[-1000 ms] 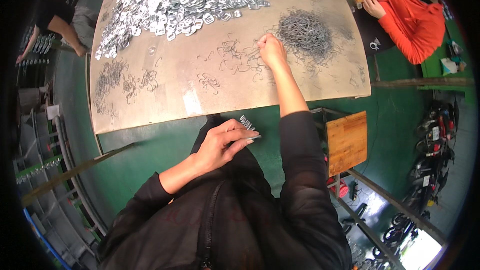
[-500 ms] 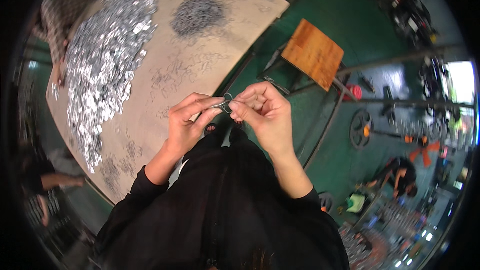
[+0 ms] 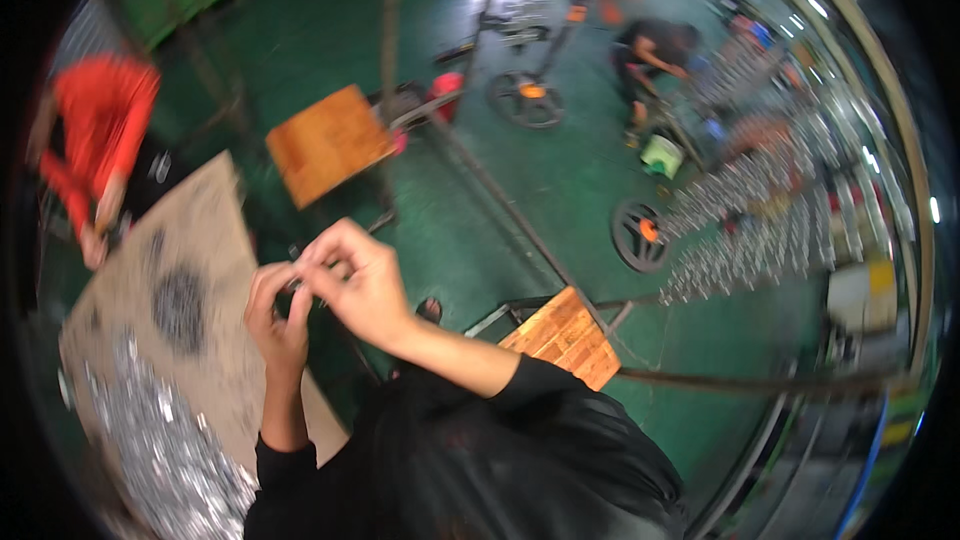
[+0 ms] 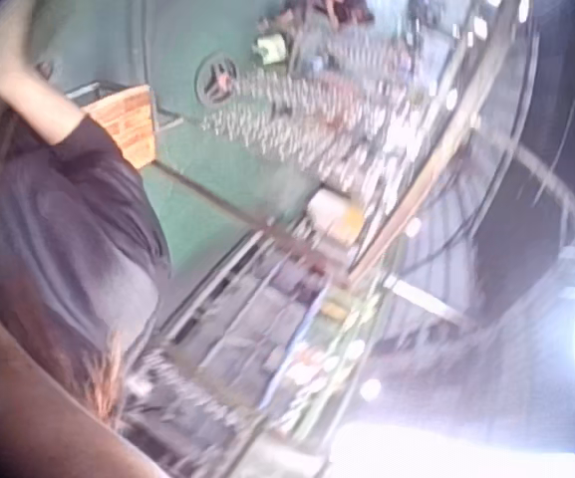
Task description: The person walks through a fabrication floor, handles metal rods with attached brush-like components, and then sits at a table to thread small metal clips onto wire hooks.
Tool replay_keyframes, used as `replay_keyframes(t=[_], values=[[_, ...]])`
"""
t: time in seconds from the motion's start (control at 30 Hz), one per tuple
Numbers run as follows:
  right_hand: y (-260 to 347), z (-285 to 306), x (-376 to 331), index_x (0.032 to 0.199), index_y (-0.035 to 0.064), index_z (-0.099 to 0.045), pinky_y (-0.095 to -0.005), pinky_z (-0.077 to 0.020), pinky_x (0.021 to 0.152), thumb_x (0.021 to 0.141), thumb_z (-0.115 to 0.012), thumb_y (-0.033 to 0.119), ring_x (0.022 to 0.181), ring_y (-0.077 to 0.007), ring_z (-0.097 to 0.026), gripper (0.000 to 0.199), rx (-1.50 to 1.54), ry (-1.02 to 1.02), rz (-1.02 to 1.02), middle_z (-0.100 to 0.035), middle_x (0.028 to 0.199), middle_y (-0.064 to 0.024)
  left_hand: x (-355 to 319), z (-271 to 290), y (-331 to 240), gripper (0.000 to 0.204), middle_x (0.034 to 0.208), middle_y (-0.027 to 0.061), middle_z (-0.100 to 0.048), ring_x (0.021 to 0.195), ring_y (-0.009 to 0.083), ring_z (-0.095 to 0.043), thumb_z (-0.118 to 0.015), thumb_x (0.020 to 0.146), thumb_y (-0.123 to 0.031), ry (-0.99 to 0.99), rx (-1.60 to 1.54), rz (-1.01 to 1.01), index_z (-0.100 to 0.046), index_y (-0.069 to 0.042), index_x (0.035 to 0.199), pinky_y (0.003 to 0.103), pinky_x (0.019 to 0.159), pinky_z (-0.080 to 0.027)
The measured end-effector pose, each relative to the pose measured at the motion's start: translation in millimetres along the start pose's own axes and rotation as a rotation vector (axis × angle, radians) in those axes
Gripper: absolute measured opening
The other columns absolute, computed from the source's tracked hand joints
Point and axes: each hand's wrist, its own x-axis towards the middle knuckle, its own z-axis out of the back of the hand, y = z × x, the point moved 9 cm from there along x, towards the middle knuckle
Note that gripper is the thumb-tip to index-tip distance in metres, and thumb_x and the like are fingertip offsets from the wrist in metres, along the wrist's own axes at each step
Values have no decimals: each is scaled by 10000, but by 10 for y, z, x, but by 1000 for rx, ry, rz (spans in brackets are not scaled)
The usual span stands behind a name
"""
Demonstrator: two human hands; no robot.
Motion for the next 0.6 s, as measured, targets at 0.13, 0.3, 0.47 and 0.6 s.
replay_keyframes(t=[0.13, 0.3, 0.47, 0.6], values=[[394, 475, 106, 719, 41, -515, -225, -346, 512, 714, -636, 2, 604, -92, -427, 127, -211, -248, 271, -557, 720, -24, 343, -517, -72, 182, 846, 113, -598, 814, 236, -572, -616, 686, 70, 43, -291, -84, -568, 2, 848, 315, 743, -454], [797, 1174, 90, 700, 58, -502, -234, -362, 565, 713, -658, -3, 674, -108, -471, 168, -338, -471, 455, -568, 747, -33, 729, -1333, -388, 125, 837, 113, -617, 815, 228, -589, -628, 727, 31, 203, -532, -147, -570, 7, 835, 319, 757, -458], [1199, 1743, 111, 691, 52, -491, -230, -391, 615, 712, -659, -32, 710, -114, -497, 189, -429, -641, 600, -568, 782, -49, 1041, -2116, -687, 107, 848, 120, -620, 800, 195, -583, -625, 749, 11, 395, -768, -107, -574, 12, 843, 294, 737, -455], [1520, 2212, 140, 866, 28, -522, -263, -416, 653, 734, -642, 37, 806, -171, -520, 179, -583, -807, 547, -564, 843, -68, 1317, -2756, -1011, 107, 876, 103, -606, 789, 153, -571, -598, 765, 38, 543, -940, -125, -569, 16, 865, 267, 729, -455]])
